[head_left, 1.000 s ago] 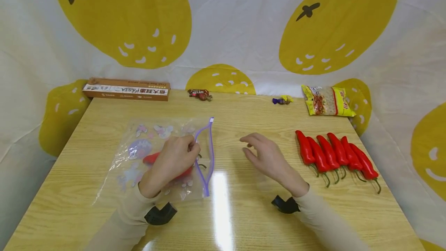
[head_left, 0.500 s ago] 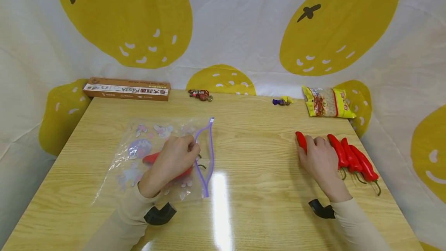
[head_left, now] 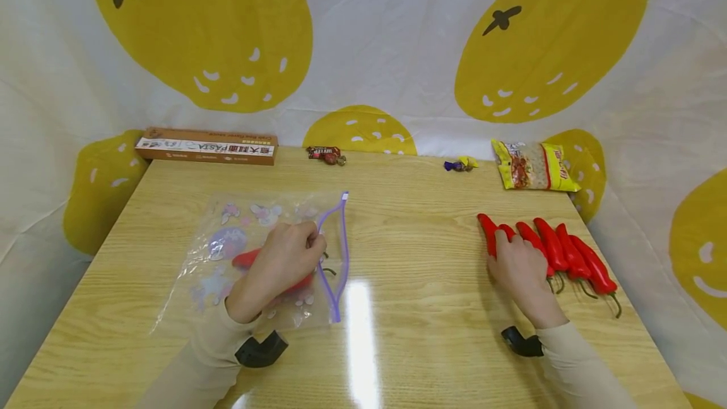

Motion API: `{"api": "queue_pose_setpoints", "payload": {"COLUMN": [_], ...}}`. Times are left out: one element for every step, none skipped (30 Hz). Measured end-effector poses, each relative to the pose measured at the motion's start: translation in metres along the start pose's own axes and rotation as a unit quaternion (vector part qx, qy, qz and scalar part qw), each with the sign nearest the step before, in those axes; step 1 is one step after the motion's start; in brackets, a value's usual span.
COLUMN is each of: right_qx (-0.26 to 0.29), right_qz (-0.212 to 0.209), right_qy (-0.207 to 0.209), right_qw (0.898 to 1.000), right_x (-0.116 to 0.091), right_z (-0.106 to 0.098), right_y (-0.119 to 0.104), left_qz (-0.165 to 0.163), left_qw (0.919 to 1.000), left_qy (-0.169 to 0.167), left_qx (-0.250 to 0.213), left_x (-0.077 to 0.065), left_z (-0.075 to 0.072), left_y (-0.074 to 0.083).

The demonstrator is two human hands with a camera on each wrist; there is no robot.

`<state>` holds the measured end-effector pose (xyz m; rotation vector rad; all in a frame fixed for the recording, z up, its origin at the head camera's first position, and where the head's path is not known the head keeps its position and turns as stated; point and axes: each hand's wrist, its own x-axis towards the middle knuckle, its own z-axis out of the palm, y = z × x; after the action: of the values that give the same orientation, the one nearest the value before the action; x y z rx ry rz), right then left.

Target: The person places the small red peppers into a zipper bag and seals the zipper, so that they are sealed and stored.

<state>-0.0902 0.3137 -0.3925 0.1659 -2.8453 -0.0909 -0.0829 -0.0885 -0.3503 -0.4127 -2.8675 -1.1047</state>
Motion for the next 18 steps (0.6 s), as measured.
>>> {"api": "queue_pose_setpoints", "payload": {"right_qx": [0.004,0.009,0.014,0.021,0.03,0.041,0.055,0.072,0.094,0.116,0.138,0.162,0.187,0.212,0.236,0.256,0.278,0.3], "right_qz": [0.0,0.002,0.002,0.002,0.004,0.007,0.011,0.015,0.018,0.022,0.024,0.024,0.018,0.009,-0.004,-0.018,-0.033,-0.048], "right_qy": [0.007,0.012,0.019,0.028,0.035,0.041,0.041,0.036,0.026,0.013,-0.002,-0.016,-0.029,-0.038,-0.044,-0.046,-0.049,-0.055], "right_qw": [1.0,1.0,1.0,0.999,0.999,0.998,0.998,0.997,0.995,0.993,0.99,0.986,0.982,0.977,0.971,0.965,0.959,0.951], "right_x": [0.001,0.001,0.002,0.003,0.004,0.005,0.006,0.007,0.008,0.008,0.009,0.01,0.011,0.011,0.011,0.011,0.011,0.011], "right_z": [-0.001,-0.002,-0.003,-0.005,-0.007,-0.009,-0.012,-0.016,-0.021,-0.026,-0.031,-0.036,-0.041,-0.046,-0.051,-0.056,-0.06,-0.064], "right_y": [-0.001,-0.002,-0.003,-0.005,-0.008,-0.011,-0.015,-0.02,-0.025,-0.03,-0.036,-0.043,-0.049,-0.055,-0.061,-0.067,-0.073,-0.079], "left_qz": [0.0,0.0,-0.001,-0.002,-0.003,-0.004,-0.004,-0.004,-0.005,-0.004,-0.004,-0.004,-0.003,-0.002,-0.002,-0.001,-0.001,-0.001], "left_qw": [1.0,1.0,1.0,1.0,1.0,1.0,1.0,1.0,1.0,1.0,1.0,1.0,1.0,1.0,1.0,1.0,1.0,1.0], "left_qy": [0.0,0.0,-0.001,-0.001,-0.002,-0.002,-0.003,-0.003,-0.004,-0.004,-0.004,-0.004,-0.003,-0.002,-0.002,-0.001,0.0,0.001], "left_qx": [-0.001,-0.002,-0.002,-0.002,-0.002,-0.003,-0.003,-0.003,-0.003,-0.003,-0.003,-0.003,-0.003,-0.003,-0.004,-0.004,-0.004,-0.004], "left_x": [0.0,0.0,0.0,0.0,0.0,0.0,0.0,0.0,-0.001,-0.001,-0.001,-0.001,-0.001,-0.001,-0.001,-0.001,-0.001,-0.001], "left_z": [0.0,0.0,0.0,0.0,0.0,0.0,0.0,0.0,0.0,0.0,0.0,0.0,0.0,0.0,0.0,0.0,0.0,0.0], "left_y": [0.0,0.0,0.0,0.0,0.001,0.001,0.001,0.001,0.001,0.001,0.001,0.001,0.001,0.001,0.001,0.001,0.001,0.001]}}
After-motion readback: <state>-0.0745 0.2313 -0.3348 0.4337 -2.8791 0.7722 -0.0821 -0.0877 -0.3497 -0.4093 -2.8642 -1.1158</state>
